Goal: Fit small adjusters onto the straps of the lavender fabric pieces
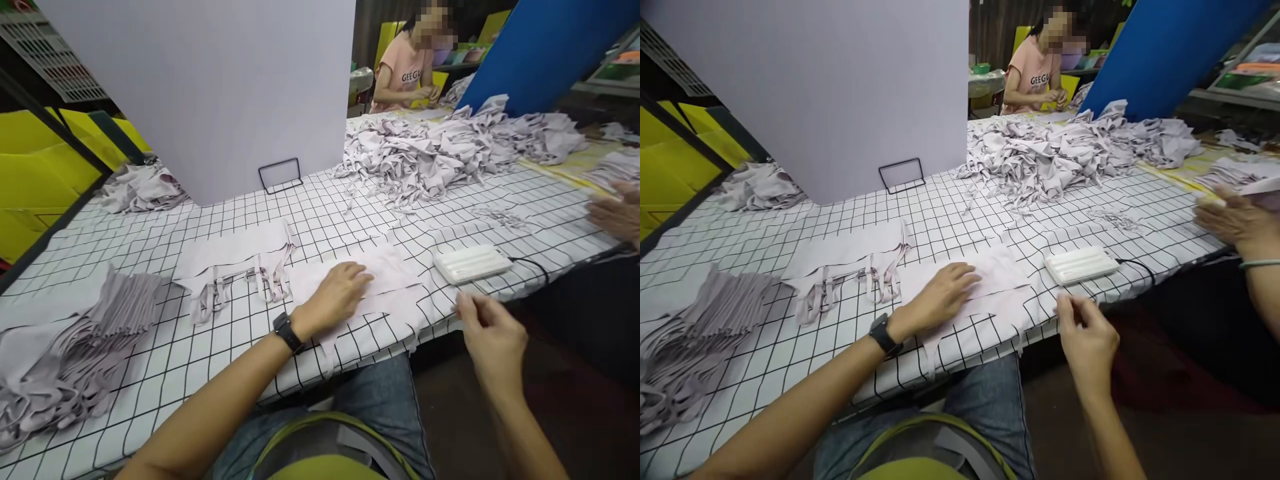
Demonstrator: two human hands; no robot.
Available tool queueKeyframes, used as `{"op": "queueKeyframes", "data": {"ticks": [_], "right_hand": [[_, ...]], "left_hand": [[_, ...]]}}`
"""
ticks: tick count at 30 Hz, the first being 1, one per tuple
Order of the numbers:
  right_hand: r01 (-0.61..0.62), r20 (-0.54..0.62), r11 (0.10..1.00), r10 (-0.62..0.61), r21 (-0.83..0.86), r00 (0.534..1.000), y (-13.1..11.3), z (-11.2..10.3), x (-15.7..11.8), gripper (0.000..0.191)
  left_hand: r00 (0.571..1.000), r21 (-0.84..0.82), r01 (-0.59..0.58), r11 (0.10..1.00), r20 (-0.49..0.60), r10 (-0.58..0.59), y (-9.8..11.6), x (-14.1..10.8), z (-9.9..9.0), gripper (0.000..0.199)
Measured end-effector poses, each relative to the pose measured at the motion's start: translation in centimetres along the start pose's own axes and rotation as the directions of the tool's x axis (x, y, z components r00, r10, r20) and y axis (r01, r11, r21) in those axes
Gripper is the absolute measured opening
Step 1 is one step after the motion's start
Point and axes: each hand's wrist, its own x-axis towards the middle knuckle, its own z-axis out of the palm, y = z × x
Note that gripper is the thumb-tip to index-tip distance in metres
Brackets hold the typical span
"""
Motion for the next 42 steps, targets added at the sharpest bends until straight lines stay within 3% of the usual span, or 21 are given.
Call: {"op": "queueKeyframes", "data": {"ticks": [3,5,11,22,29,33,36,40,42], "right_hand": [[-0.120,0.230,0.987,0.094,0.103,0.969,2.3,-0.8,-3.8,0.052],[-0.099,0.366,0.984,0.037,0.151,0.930,2.4,-0.3,-5.0,0.057],[-0.039,0.509,0.976,-0.077,0.214,0.857,0.9,0.6,-5.5,0.055],[-0.065,0.507,0.994,0.010,0.091,0.862,3.4,-6.3,-10.0,0.044],[-0.282,0.516,0.956,0.203,0.078,0.832,4.1,-9.8,-12.7,0.051],[-0.414,0.481,0.894,0.291,0.171,0.827,3.7,-11.6,-13.5,0.054],[-0.471,0.455,0.826,0.307,0.309,0.836,2.9,-12.9,-13.9,0.037],[-0.551,0.486,0.631,0.297,0.546,0.822,1.5,-13.5,-13.4,0.029],[-0.560,0.517,0.577,0.260,0.594,0.816,0.7,-12.9,-12.4,0.032]], "left_hand": [[0.984,-0.021,-0.133,0.991,0.118,0.134,1.7,2.3,2.0,0.043],[0.966,-0.032,-0.187,0.982,0.176,0.190,2.5,3.6,3.0,0.046],[0.960,-0.005,-0.182,0.983,0.215,0.178,3.1,4.6,4.3,0.049],[0.965,0.027,-0.170,0.985,0.209,0.160,2.9,4.3,4.7,0.050],[0.968,0.025,-0.155,0.988,0.203,0.147,2.9,4.5,4.7,0.048],[0.969,0.026,-0.158,0.987,0.194,0.150,2.9,4.5,4.7,0.048],[0.971,0.022,-0.161,0.987,0.184,0.154,2.8,4.5,4.8,0.048],[0.970,-0.012,-0.159,0.987,0.183,0.158,2.9,4.6,4.7,0.047],[0.974,-0.062,-0.147,0.987,0.163,0.155,3.1,4.5,4.5,0.046]]}}
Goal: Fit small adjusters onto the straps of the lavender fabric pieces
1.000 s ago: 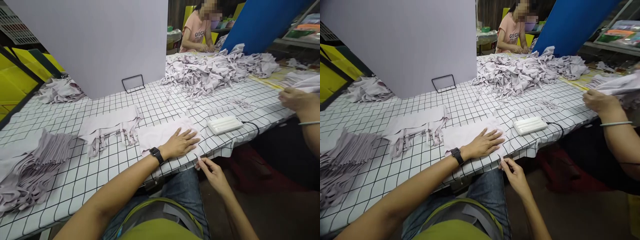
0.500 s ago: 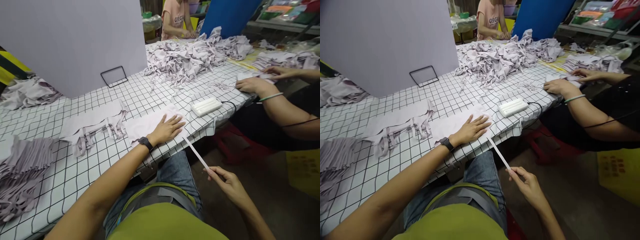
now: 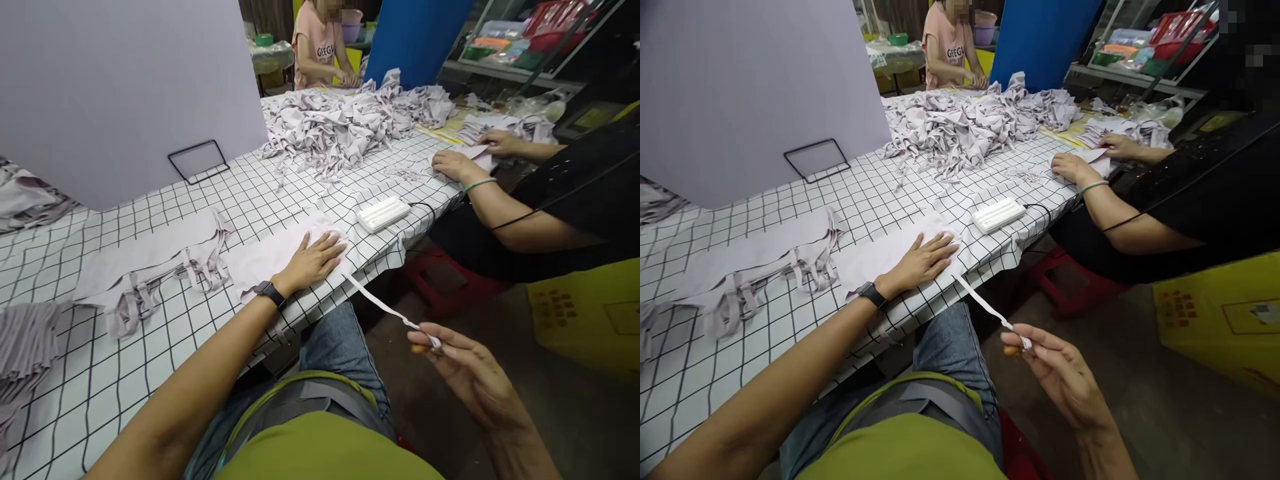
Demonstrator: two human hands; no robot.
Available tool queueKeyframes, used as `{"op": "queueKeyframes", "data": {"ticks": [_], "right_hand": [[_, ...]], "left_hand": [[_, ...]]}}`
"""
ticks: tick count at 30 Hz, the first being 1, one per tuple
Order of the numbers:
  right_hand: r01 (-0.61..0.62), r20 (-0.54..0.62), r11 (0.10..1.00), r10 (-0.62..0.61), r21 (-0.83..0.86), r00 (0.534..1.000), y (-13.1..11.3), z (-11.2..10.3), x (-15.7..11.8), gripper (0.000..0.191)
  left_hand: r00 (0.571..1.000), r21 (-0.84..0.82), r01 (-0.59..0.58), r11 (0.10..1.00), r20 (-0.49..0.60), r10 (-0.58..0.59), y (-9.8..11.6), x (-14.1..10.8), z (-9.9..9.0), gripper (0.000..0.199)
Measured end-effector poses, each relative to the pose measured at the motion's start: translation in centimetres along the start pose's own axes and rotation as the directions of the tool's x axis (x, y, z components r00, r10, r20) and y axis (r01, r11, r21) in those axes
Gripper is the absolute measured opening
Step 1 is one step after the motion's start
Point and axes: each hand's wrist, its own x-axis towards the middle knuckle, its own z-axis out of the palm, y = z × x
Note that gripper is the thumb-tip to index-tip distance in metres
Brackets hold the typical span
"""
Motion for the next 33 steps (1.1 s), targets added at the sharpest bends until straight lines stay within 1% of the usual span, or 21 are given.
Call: {"op": "queueKeyframes", "data": {"ticks": [1,3,4,6,8,9,10,11,13,16,18,19,20,22,23,24,26,30,33], "right_hand": [[0.007,0.024,1.000,-0.007,-0.014,1.000,-0.3,0.5,0.7,0.034],[0.031,0.065,0.994,-0.024,-0.106,0.998,-0.8,1.7,2.3,0.035],[0.044,0.087,0.986,-0.031,-0.159,0.996,-1.1,2.3,3.1,0.036],[0.075,0.135,0.967,-0.042,-0.244,0.990,-1.5,3.4,4.7,0.037],[0.105,0.173,0.948,-0.054,-0.301,0.983,-1.8,4.4,6.2,0.037],[0.119,0.183,0.938,-0.061,-0.326,0.981,-2.0,4.9,6.8,0.037],[0.131,0.187,0.926,-0.067,-0.354,0.980,-2.0,5.3,7.4,0.037],[0.140,0.189,0.912,-0.070,-0.385,0.979,-2.1,5.8,8.1,0.038],[0.163,0.206,0.881,-0.076,-0.445,0.976,-2.3,6.9,9.3,0.039],[0.249,0.241,0.845,-0.147,-0.473,0.959,-2.7,8.9,11.1,0.040],[0.282,0.227,0.851,-0.197,-0.443,0.954,-2.8,10.3,12.1,0.039],[0.259,0.199,0.869,-0.190,-0.422,0.962,-2.8,10.9,12.5,0.039],[0.209,0.161,0.893,-0.156,-0.399,0.975,-2.7,11.3,12.9,0.040],[0.076,0.073,0.939,-0.054,-0.337,0.996,-2.5,11.9,13.6,0.044],[0.017,0.033,0.952,-0.007,-0.304,0.999,-2.3,12.0,13.8,0.045],[-0.024,0.003,0.961,0.026,-0.275,1.000,-2.1,12.0,14.1,0.047],[-0.063,-0.021,0.970,0.060,-0.236,0.998,-1.8,12.0,14.5,0.047],[-0.104,0.016,0.963,0.112,-0.249,0.994,-1.7,12.4,15.2,0.046],[-0.166,0.042,0.951,0.183,-0.262,0.982,-1.8,13.2,15.7,0.047]], "left_hand": [[0.999,-0.033,0.001,0.999,-0.035,-0.002,0.1,-0.2,-0.1,0.045],[0.987,-0.096,0.009,0.995,-0.156,-0.024,0.2,-0.8,-0.4,0.042],[0.972,-0.123,0.024,0.992,-0.230,-0.052,0.2,-1.3,-0.6,0.039],[0.923,-0.163,0.089,0.983,-0.358,-0.143,0.0,-2.7,-0.8,0.033],[0.875,-0.190,0.178,0.966,-0.420,-0.243,-0.4,-4.2,-0.9,0.030],[0.861,-0.198,0.209,0.958,-0.426,-0.276,-0.6,-4.9,-1.0,0.028],[0.858,-0.201,0.226,0.953,-0.422,-0.292,-0.8,-5.5,-1.0,0.027],[0.866,-0.199,0.226,0.954,-0.408,-0.290,-0.9,-5.9,-1.0,0.024],[0.896,-0.179,0.205,0.962,-0.361,-0.258,-0.8,-6.0,-1.1,0.020],[0.937,-0.083,0.213,0.973,-0.266,-0.228,-0.2,-4.9,-1.3,0.019],[0.950,0.007,0.237,0.972,-0.212,-0.230,0.3,-3.6,-1.5,0.017],[0.955,0.051,0.244,0.968,-0.186,-0.231,0.5,-3.0,-1.5,0.016],[0.959,0.089,0.248,0.965,-0.162,-0.232,0.6,-2.5,-1.6,0.016],[0.963,0.134,0.255,0.958,-0.127,-0.239,0.6,-1.7,-1.7,0.017],[0.962,0.134,0.262,0.956,-0.121,-0.246,0.5,-1.4,-1.7,0.019],[0.958,0.117,0.273,0.955,-0.126,-0.259,0.4,-1.2,-1.6,0.021],[0.943,0.023,0.295,0.955,-0.165,-0.287,-0.1,-1.1,-1.5,0.022],[0.905,-0.239,0.278,0.930,-0.259,-0.337,-0.9,-1.0,-1.0,0.017],[0.887,-0.323,0.238,0.916,-0.311,-0.340,-1.1,-1.0,-0.6,0.015]]}}
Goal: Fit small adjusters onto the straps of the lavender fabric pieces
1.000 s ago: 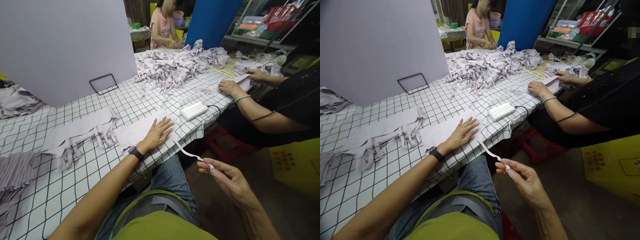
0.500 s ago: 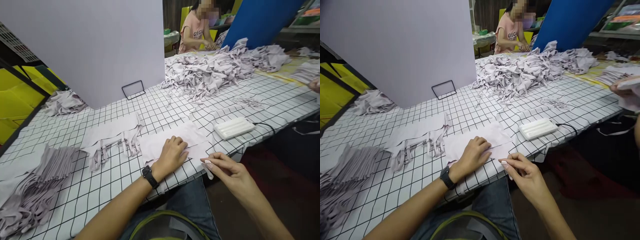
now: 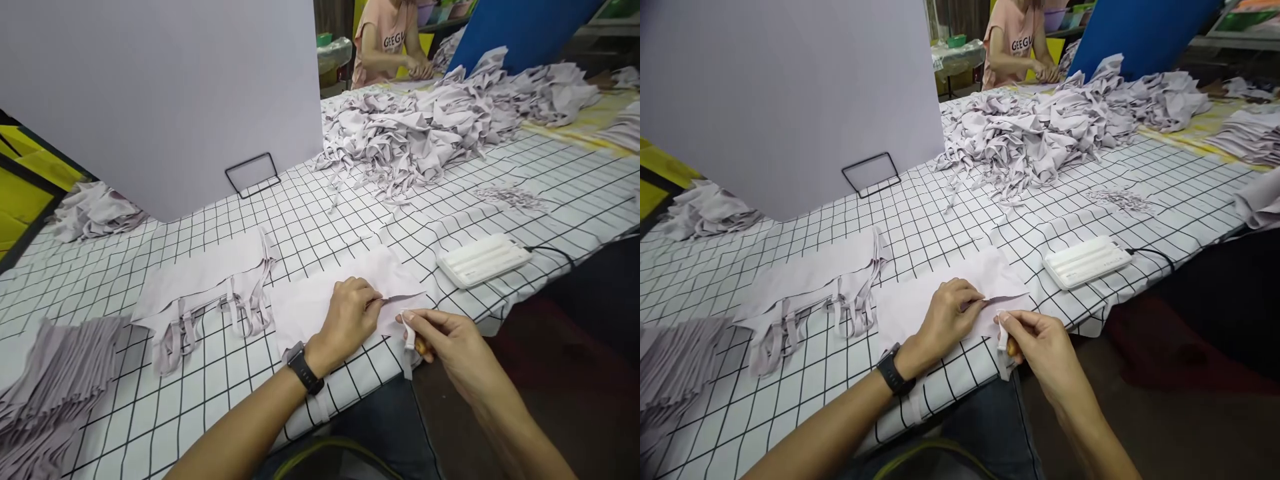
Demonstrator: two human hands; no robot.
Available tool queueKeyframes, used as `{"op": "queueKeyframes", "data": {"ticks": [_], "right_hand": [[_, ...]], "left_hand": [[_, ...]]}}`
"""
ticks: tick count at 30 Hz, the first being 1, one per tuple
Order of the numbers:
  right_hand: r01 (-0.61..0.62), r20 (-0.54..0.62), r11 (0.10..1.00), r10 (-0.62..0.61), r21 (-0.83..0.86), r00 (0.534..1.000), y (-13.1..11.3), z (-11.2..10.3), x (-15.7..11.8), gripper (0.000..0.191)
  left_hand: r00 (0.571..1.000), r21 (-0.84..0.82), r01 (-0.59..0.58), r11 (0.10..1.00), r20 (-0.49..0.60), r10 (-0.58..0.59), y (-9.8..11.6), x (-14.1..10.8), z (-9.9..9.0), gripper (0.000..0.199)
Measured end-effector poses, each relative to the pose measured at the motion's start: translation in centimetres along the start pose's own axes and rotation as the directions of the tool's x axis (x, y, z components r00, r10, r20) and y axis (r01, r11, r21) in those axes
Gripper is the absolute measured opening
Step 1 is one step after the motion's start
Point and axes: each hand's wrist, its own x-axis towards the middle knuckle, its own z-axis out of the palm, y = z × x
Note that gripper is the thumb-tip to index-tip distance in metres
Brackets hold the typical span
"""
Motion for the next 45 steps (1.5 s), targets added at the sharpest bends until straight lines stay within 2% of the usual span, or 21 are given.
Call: {"op": "queueKeyframes", "data": {"ticks": [4,9,16,20,25,28,31,33,35,36,37,39,41,45], "right_hand": [[-0.076,-0.007,0.996,0.077,0.053,0.997,-0.5,0.7,0.8,0.051],[-0.143,-0.031,0.983,0.148,0.115,0.989,-1.2,1.0,1.5,0.054],[-0.196,-0.027,0.968,0.202,0.158,0.979,-2.0,1.6,1.5,0.055],[-0.229,0.004,0.965,0.230,0.128,0.973,-2.1,1.7,1.7,0.053],[-0.295,0.191,0.955,0.287,0.011,0.939,-1.7,1.0,2.6,0.050],[-0.216,0.224,0.972,0.232,-0.092,0.947,-1.4,0.1,2.6,0.046],[0.019,0.148,0.960,0.024,-0.280,0.989,-0.6,-1.2,1.1,0.040],[0.159,-0.012,0.862,-0.188,-0.481,0.982,0.4,-2.0,-0.8,0.034],[0.203,-0.122,0.742,-0.358,-0.639,0.926,1.8,-2.4,-3.2,0.028],[0.220,-0.110,0.713,-0.385,-0.666,0.917,2.7,-2.3,-4.3,0.026],[0.246,-0.051,0.715,-0.366,-0.654,0.929,3.7,-2.0,-5.3,0.026],[0.295,0.158,0.777,-0.250,-0.555,0.955,5.8,-0.5,-6.8,0.027],[0.317,0.328,0.828,-0.171,-0.464,0.929,7.8,1.8,-7.5,0.030],[0.418,0.418,0.818,-0.246,-0.394,0.875,10.4,6.1,-7.2,0.033]], "left_hand": [[0.990,0.042,-0.111,0.993,-0.081,0.114,0.0,-0.3,0.4,0.013],[0.952,0.132,-0.254,0.958,-0.141,0.272,0.0,-0.6,0.8,0.015],[0.928,0.223,-0.289,0.931,-0.172,0.329,0.0,-0.4,1.1,0.024],[0.904,0.350,-0.353,0.868,-0.112,0.413,-0.1,-0.4,1.1,0.029],[0.882,0.450,-0.435,0.780,0.039,0.470,-0.3,0.1,1.1,0.031],[0.904,0.443,-0.415,0.795,0.097,0.417,-0.1,0.2,0.7,0.028],[0.928,0.401,-0.372,0.837,0.172,0.330,0.2,-0.6,-0.5,0.018],[0.935,0.315,-0.348,0.883,0.191,0.300,0.1,-1.7,-1.8,0.013],[0.949,0.203,-0.305,0.931,0.144,0.280,-0.3,-3.3,-3.2,0.029],[0.960,0.157,-0.273,0.949,0.099,0.260,-0.7,-4.1,-3.9,0.033],[0.971,0.123,-0.239,0.963,0.052,0.234,-1.1,-5.0,-4.5,0.032],[0.983,0.089,-0.176,0.980,-0.035,0.179,-1.9,-6.9,-5.4,0.024],[0.985,0.078,-0.145,0.986,-0.077,0.151,-2.5,-8.7,-5.9,0.020],[0.985,0.069,-0.166,0.984,-0.041,0.169,-2.7,-11.4,-5.8,0.019]]}}
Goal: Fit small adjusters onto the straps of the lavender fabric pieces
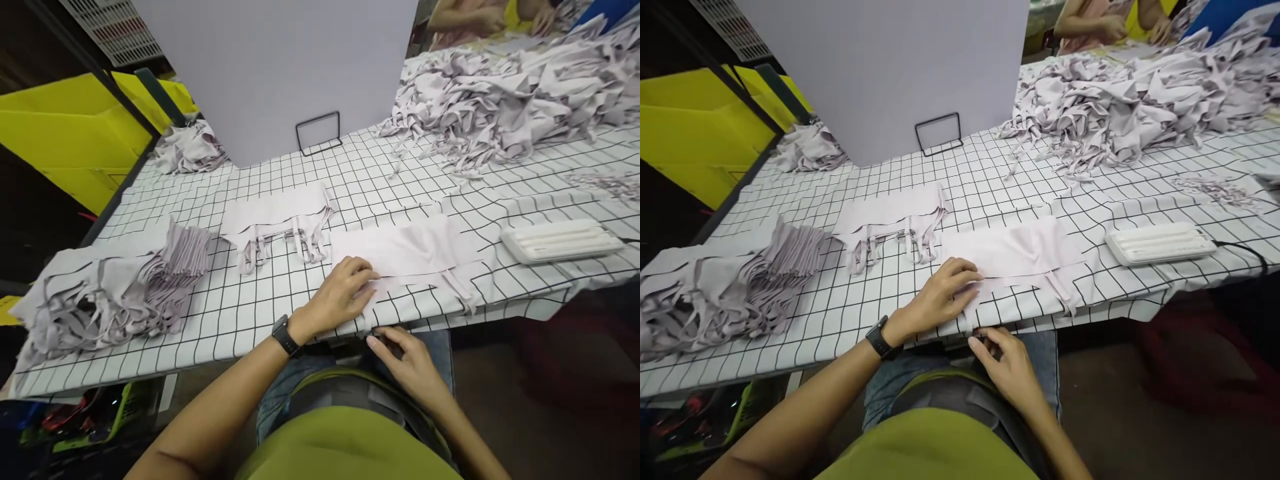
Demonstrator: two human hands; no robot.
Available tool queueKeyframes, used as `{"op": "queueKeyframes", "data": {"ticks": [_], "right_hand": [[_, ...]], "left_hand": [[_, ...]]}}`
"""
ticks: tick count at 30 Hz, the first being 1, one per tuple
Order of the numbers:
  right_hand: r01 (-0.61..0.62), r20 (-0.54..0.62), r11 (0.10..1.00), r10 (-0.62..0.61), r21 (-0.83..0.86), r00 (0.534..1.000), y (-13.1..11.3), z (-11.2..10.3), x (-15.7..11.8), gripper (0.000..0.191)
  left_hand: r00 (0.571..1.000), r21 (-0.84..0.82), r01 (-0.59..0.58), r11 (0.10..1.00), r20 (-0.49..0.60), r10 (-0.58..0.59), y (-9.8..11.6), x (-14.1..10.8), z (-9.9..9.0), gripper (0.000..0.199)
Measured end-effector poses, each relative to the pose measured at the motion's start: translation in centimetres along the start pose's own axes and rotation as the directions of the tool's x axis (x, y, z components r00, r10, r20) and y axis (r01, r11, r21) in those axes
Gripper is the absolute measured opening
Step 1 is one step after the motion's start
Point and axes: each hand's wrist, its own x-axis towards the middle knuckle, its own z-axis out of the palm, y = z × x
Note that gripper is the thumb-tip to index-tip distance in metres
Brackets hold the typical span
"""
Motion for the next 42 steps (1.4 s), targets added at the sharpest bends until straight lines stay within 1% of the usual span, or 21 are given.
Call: {"op": "queueKeyframes", "data": {"ticks": [2,4,7,10,12,15,17,20,23,25,27,29,32,35,37,38,40,42], "right_hand": [[0.044,0.002,0.999,-0.044,-0.003,0.999,-0.1,0.8,0.3,0.034],[0.065,0.025,0.998,-0.065,-0.005,0.998,-0.7,0.6,-0.3,0.037],[0.033,0.088,0.999,-0.033,-0.003,0.996,-2.0,-1.1,-2.7,0.041],[-0.059,0.143,0.998,0.061,-0.017,0.988,-3.2,-3.2,-5.9,0.045],[-0.118,0.141,0.992,0.122,-0.034,0.983,-3.6,-4.5,-7.9,0.046],[-0.206,0.117,0.978,0.208,-0.024,0.971,-3.7,-5.7,-10.3,0.046],[-0.271,0.102,0.962,0.268,0.020,0.958,-3.9,-6.0,-11.5,0.043],[-0.353,-0.003,0.921,0.358,0.164,0.934,-4.6,-6.3,-13.0,0.044],[-0.346,-0.111,0.890,0.392,0.299,0.913,-5.6,-6.7,-13.7,0.038],[-0.317,-0.115,0.857,0.392,0.405,0.913,-6.1,-7.2,-13.6,0.036],[-0.288,-0.104,0.810,0.391,0.511,0.915,-6.5,-7.5,-12.9,0.033],[-0.268,-0.108,0.800,0.380,0.537,0.919,-6.7,-7.6,-11.8,0.031],[-0.243,-0.141,0.859,0.337,0.450,0.931,-6.7,-7.5,-9.8,0.032],[-0.224,-0.157,0.911,0.292,0.346,0.944,-6.2,-7.4,-7.7,0.035],[-0.201,-0.156,0.940,0.250,0.275,0.956,-5.9,-7.4,-6.2,0.038],[-0.184,-0.155,0.951,0.226,0.248,0.962,-5.8,-7.3,-5.4,0.039],[-0.146,-0.153,0.961,0.185,0.236,0.971,-5.8,-7.0,-3.8,0.038],[-0.107,-0.155,0.957,0.153,0.271,0.976,-6.0,-6.5,-2.3,0.036]], "left_hand": [[0.999,0.031,-0.014,0.999,0.044,0.013,0.2,-0.7,0.2,0.023],[0.997,0.074,-0.018,0.997,0.073,0.013,0.2,-1.2,0.4,0.027],[0.997,0.123,-0.024,0.992,0.079,0.014,-0.1,-1.4,0.7,0.028],[0.997,0.146,-0.037,0.989,0.069,0.027,-0.4,-1.4,0.8,0.028],[0.998,0.151,-0.043,0.988,0.059,0.034,-0.5,-1.5,0.9,0.028],[0.998,0.152,-0.048,0.987,0.052,0.040,-0.5,-1.4,1.0,0.026],[0.998,0.145,-0.052,0.988,0.052,0.045,-0.6,-1.4,1.0,0.025],[0.997,0.129,-0.058,0.990,0.056,0.051,-0.6,-1.4,0.9,0.026],[0.997,0.129,-0.063,0.990,0.055,0.056,-0.7,-1.3,0.9,0.027],[0.997,0.131,-0.060,0.990,0.053,0.054,-0.8,-1.3,0.9,0.027],[0.997,0.132,-0.057,0.990,0.054,0.050,-0.7,-1.3,0.9,0.028],[0.997,0.132,-0.055,0.990,0.055,0.048,-0.6,-1.3,0.9,0.028],[0.999,0.098,-0.047,0.994,0.014,0.046,-0.4,-1.7,0.9,0.023],[0.994,0.043,0.002,0.999,-0.109,0.002,-0.2,-2.3,0.8,0.023],[0.979,0.045,0.058,0.997,-0.197,-0.048,-0.2,-2.8,0.5,0.023],[0.973,0.055,0.079,0.995,-0.219,-0.065,-0.2,-2.9,0.4,0.022],[0.974,0.087,0.097,0.991,-0.212,-0.077,-0.2,-2.8,0.1,0.022],[0.987,0.143,0.092,0.985,-0.144,-0.071,-0.1,-2.4,0.0,0.025]]}}
